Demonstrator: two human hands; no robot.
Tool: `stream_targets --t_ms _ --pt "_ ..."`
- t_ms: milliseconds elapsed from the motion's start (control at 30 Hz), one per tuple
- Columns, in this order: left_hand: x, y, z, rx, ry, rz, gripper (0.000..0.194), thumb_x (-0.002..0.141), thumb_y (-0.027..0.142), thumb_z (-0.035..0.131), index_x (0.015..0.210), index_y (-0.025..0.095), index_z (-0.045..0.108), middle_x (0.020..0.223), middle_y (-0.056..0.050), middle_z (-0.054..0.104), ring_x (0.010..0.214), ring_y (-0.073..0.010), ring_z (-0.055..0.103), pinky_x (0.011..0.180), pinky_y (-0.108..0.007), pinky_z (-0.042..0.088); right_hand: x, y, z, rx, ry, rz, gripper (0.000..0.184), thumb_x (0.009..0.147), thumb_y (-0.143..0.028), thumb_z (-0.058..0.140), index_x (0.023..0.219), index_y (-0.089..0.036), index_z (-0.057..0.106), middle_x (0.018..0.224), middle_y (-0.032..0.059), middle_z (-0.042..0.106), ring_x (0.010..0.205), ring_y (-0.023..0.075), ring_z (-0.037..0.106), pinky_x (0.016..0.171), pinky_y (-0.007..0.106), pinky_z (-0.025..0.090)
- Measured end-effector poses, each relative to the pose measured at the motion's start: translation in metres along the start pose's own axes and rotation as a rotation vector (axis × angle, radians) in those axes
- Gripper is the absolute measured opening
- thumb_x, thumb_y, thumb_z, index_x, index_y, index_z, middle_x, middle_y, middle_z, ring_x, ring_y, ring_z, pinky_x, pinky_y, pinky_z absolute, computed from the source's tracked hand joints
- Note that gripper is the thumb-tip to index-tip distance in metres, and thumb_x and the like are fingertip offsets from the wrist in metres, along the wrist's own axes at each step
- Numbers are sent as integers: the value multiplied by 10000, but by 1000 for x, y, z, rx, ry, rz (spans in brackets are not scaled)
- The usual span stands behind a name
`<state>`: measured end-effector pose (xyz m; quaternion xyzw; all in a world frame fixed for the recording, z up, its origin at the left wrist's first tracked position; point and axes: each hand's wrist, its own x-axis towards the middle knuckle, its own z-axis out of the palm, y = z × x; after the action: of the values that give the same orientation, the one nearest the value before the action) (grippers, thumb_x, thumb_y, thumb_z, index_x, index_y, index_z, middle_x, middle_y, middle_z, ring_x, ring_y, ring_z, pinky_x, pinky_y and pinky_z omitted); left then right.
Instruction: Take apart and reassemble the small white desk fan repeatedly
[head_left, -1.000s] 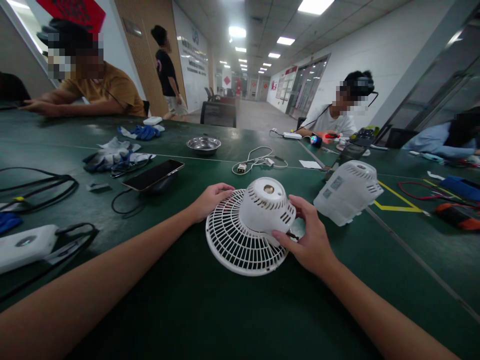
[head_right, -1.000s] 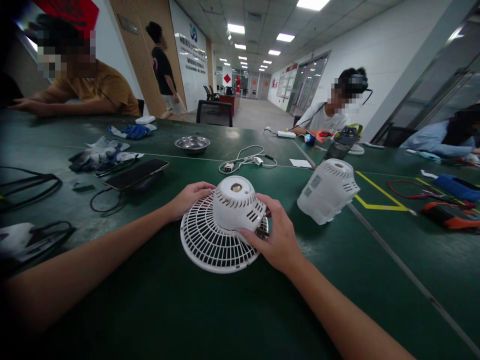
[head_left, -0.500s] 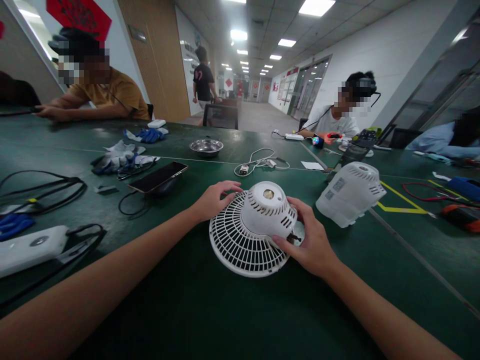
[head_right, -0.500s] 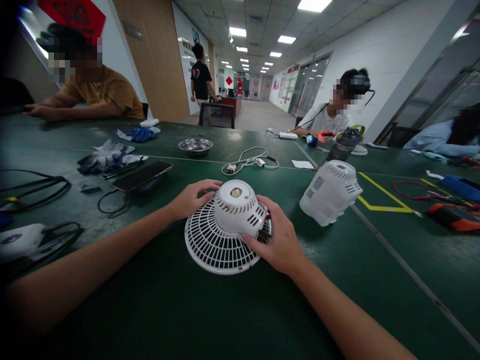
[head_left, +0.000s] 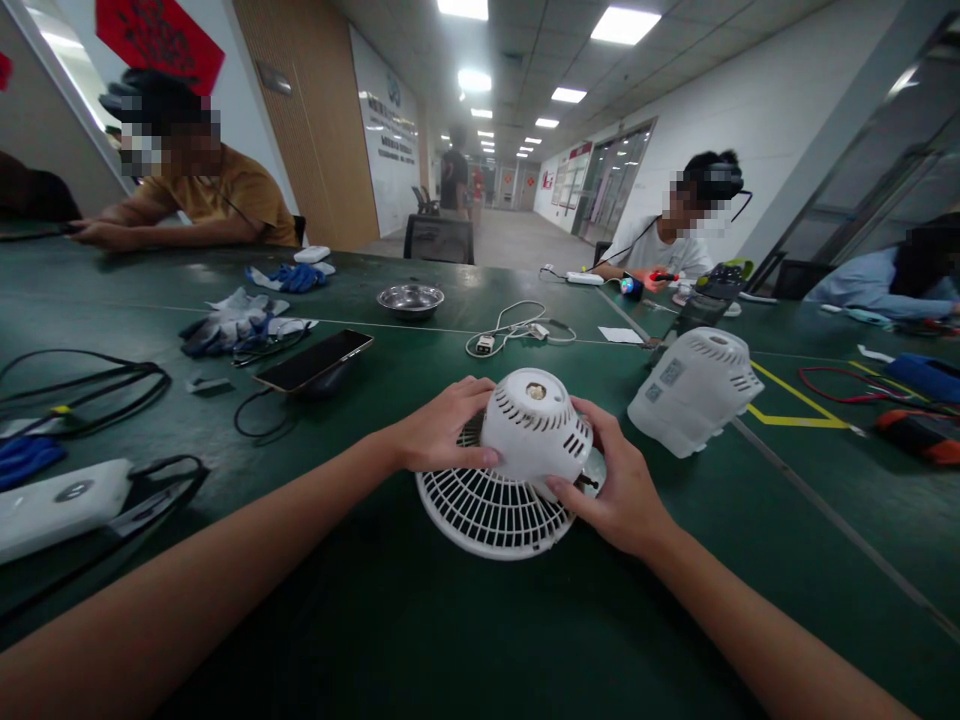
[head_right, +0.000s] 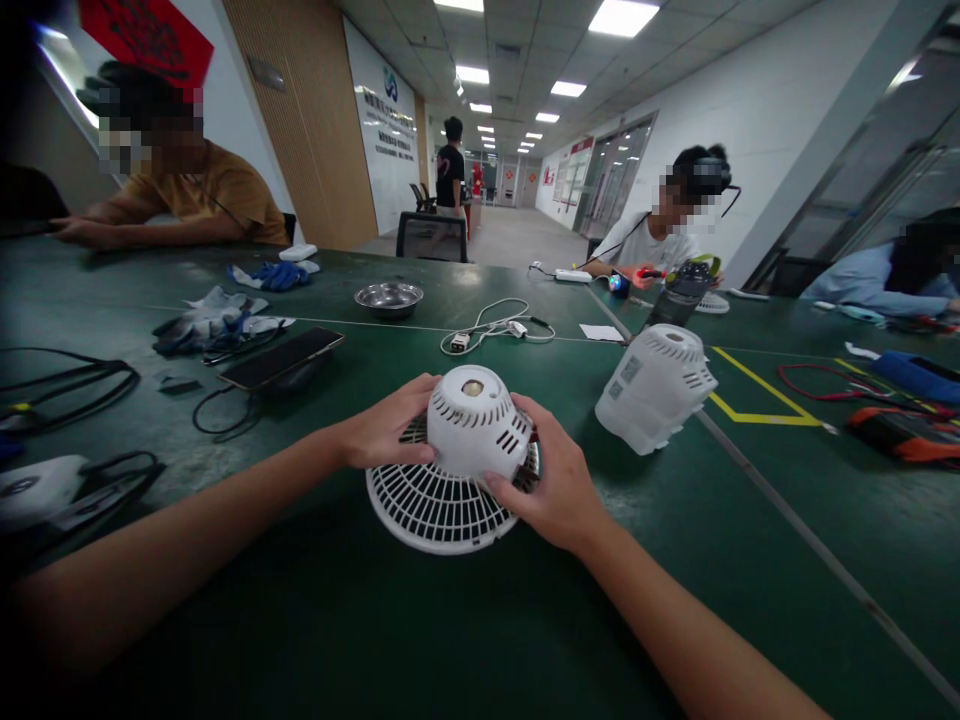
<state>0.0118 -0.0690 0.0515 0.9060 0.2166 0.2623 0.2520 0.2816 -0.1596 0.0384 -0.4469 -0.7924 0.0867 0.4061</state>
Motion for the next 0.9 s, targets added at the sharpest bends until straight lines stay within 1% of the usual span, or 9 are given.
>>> stream_targets --t_ms 100,200,300,467,533,600,733,900 --pt "1 -1 3 66 12 -23 711 797 625 688 1366 213 584 1392 -143 562 1232 -358 492 1116 -530 338 0 0 0 -28 -19 1 801 811 -452 751 1493 -301 358 1423 132 560 1219 361 599 1028 600 498" --pt "1 -3 7 97 35 -24 726 814 632 671 1387 200 562 1387 -153 558 1231 -359 492 1118 -537 332 1 -1 1 -21 -41 29 794 844 -449 719 1519 -301 328 1450 129 546 1244 357 591 1045 593 490" --pt "-2 -2 10 107 60 -41 749 815 646 661 1409 205 544 1397 -154 547 1237 -359 487 1115 -534 337 3 -1 4 13 -41 49 795 846 -446 717 1522 -302 324 1462 125 539 1254 350 591 1057 580 487" --pt "-10 10 14 136 132 -101 743 813 648 666 1399 204 555 1381 -152 552 1217 -348 493 1073 -520 379 1 -3 9 71 -15 100 794 830 -467 734 1501 -278 353 1456 133 539 1272 346 577 1082 567 466" --pt "-12 15 16 151 152 -115 796 750 676 719 1366 193 577 1344 -153 573 1177 -348 513 1046 -518 398 -3 -3 11 88 14 111 796 820 -475 740 1492 -272 365 1448 134 544 1266 348 578 1080 563 464" --pt "-13 20 19 151 153 -110 822 731 682 734 1363 182 572 1360 -154 568 1183 -348 512 1049 -521 396 -7 -3 13 96 41 110 796 808 -476 746 1481 -268 378 1431 136 554 1253 352 582 1068 560 469" --pt "-16 21 23 141 185 -125 808 719 684 743 1329 177 589 1317 -153 592 1162 -341 527 1038 -518 406 -6 -2 15 82 86 83 779 795 -479 745 1458 -268 395 1395 138 569 1215 351 595 1039 558 479" --pt "-20 17 25 90 235 -170 702 785 632 713 1310 180 598 1284 -150 611 1168 -336 543 1022 -501 424 12 -3 14 84 39 46 724 786 -455 752 1408 -260 440 1296 110 617 1101 304 640 981 496 516"
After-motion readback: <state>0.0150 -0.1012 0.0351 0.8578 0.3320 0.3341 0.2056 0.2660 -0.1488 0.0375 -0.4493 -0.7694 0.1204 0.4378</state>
